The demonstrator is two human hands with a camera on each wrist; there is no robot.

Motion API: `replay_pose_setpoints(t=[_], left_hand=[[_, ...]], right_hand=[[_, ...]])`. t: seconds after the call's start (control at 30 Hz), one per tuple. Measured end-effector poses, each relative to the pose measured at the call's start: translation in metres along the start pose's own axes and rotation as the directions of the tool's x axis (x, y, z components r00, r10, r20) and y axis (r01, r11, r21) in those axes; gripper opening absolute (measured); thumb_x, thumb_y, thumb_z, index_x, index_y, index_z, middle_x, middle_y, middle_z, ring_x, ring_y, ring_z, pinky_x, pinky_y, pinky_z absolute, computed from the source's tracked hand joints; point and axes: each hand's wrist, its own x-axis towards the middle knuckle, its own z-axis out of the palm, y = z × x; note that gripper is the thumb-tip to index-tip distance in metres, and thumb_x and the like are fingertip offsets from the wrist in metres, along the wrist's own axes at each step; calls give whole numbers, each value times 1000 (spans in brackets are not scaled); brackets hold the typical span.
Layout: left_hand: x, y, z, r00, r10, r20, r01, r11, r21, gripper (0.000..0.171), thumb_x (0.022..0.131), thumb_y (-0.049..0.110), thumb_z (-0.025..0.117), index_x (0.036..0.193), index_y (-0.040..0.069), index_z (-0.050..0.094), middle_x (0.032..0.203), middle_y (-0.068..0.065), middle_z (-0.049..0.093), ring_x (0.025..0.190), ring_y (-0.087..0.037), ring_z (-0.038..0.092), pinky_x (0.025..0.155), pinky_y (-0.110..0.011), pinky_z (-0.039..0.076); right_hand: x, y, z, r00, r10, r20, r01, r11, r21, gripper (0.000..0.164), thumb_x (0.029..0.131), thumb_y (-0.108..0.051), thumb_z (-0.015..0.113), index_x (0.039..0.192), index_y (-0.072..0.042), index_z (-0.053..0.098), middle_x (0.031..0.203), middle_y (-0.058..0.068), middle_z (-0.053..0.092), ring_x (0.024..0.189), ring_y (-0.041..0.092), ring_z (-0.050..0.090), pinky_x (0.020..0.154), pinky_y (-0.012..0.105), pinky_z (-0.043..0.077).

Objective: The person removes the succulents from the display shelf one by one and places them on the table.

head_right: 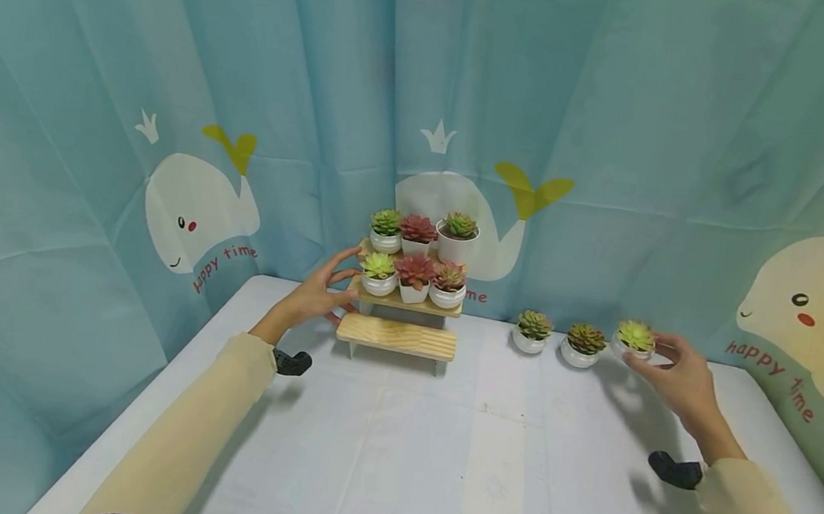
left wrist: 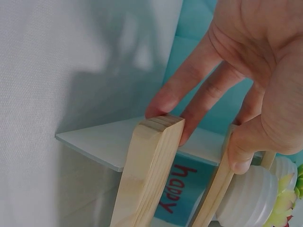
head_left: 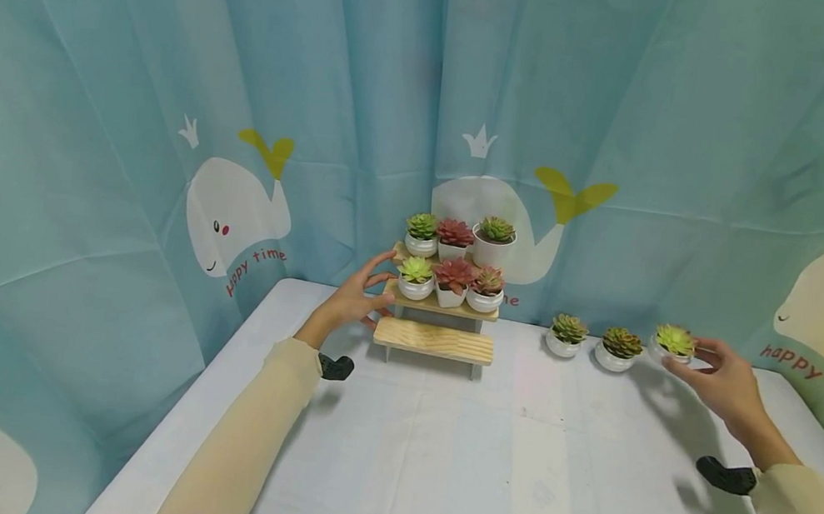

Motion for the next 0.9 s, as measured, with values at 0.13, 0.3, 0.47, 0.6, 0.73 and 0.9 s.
replay_pose_setpoints(t=[0.13,0.3,0.47,0.6,0.73,0.9], left_hand=[[0,0,0,1000,-4,2,4,1000,0,80,104,15,65,163,45,19,166,-11,31,102,-43,71,71,-57,60],[0,0,0,1000,-2,3,2,1000,5,80,104,16,64,163,46,19,166,-12,30,103,-45,70,74,-62,59],[0,1,0,1000,0,1,0,1000,7,80,103,17,65,162,46,19,166,-12,31,101,-45,70,74,-63,58],[0,0,0,1000,-4,-1,4,1000,-1,80,103,17,65,162,47,20,165,-11,32,102,-47,69,74,-64,58],[1,-1,0,1000,-1,-1,1,1000,-7,80,103,17,65,162,47,20,166,-12,31,103,-48,69,74,-64,58],[2,-2,0,1000,5,1,-5,1000,-9,81,103,17,66,163,45,19,166,-13,30,104,-49,68,74,-65,58]], right_hand=[[2,7,5,999,44,3,-44,999,-9,88,99,-45,69,151,15,30,146,46,38,121,57,49,80,46,53],[6,15,10,997,75,0,-75,997,3,90,99,-46,68,151,16,28,146,46,36,124,60,46,89,64,46],[9,20,15,992,122,3,-122,992,7,92,99,-47,67,151,17,27,147,47,34,128,62,43,95,68,43],[10,22,18,986,163,13,-163,987,9,95,99,-50,66,151,17,25,148,47,32,130,62,40,99,70,40],[11,24,19,980,196,24,-197,980,8,97,98,-52,65,152,17,23,149,46,30,131,62,38,100,71,39],[12,25,22,976,213,42,-213,977,5,100,98,-55,64,153,17,21,151,46,28,133,62,36,102,71,37]])
